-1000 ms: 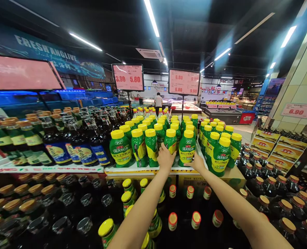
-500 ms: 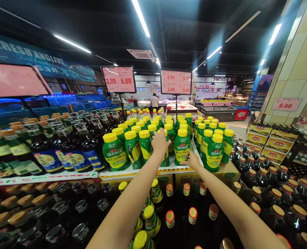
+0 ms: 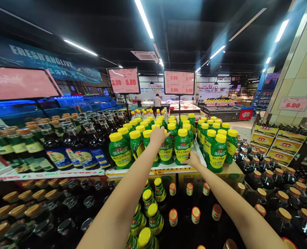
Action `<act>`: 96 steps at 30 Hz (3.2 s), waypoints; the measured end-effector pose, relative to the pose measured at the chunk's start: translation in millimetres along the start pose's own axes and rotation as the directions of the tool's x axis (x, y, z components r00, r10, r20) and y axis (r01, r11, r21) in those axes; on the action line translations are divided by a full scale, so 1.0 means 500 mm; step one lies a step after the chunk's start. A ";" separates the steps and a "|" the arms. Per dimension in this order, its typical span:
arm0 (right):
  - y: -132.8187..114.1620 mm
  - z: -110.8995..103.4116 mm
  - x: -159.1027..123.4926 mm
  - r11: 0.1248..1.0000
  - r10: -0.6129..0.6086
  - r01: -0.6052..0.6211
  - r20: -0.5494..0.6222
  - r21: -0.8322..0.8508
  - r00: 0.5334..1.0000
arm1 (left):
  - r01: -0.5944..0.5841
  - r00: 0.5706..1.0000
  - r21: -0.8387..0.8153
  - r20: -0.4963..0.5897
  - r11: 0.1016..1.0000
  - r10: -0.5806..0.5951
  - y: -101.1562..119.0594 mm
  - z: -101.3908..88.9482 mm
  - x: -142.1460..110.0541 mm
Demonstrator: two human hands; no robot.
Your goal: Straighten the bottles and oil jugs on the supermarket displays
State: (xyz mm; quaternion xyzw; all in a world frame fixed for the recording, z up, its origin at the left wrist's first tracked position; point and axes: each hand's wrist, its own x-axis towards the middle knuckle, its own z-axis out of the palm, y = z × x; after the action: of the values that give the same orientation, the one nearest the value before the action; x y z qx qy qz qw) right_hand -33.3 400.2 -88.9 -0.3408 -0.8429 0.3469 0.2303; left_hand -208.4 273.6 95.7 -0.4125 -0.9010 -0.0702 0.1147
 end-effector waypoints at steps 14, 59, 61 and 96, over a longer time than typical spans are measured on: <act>0.024 0.020 -0.009 0.976 -0.148 0.136 0.055 0.172 0.988 | 0.251 0.963 0.127 0.069 0.960 -0.261 -0.092 -0.057 0.011; 0.052 0.030 0.024 0.947 -0.134 0.166 -0.133 0.274 0.982 | -0.119 0.954 0.179 0.294 0.977 0.062 -0.322 -0.075 0.059; 0.052 0.030 0.023 0.951 -0.131 0.164 -0.139 0.264 0.982 | -0.037 0.977 0.266 0.211 0.963 -0.021 -0.312 -0.066 0.045; 0.050 0.025 0.012 0.945 -0.105 0.126 -0.085 0.302 0.991 | 0.069 0.996 0.166 -0.071 0.984 -0.058 -0.344 0.036 0.029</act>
State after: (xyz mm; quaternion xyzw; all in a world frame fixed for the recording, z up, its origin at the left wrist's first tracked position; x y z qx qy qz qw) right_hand -34.6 412.4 -114.6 -0.2626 -0.7891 0.4475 0.3289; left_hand -350.9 176.4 76.8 -0.3700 -0.9120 -0.0109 0.1764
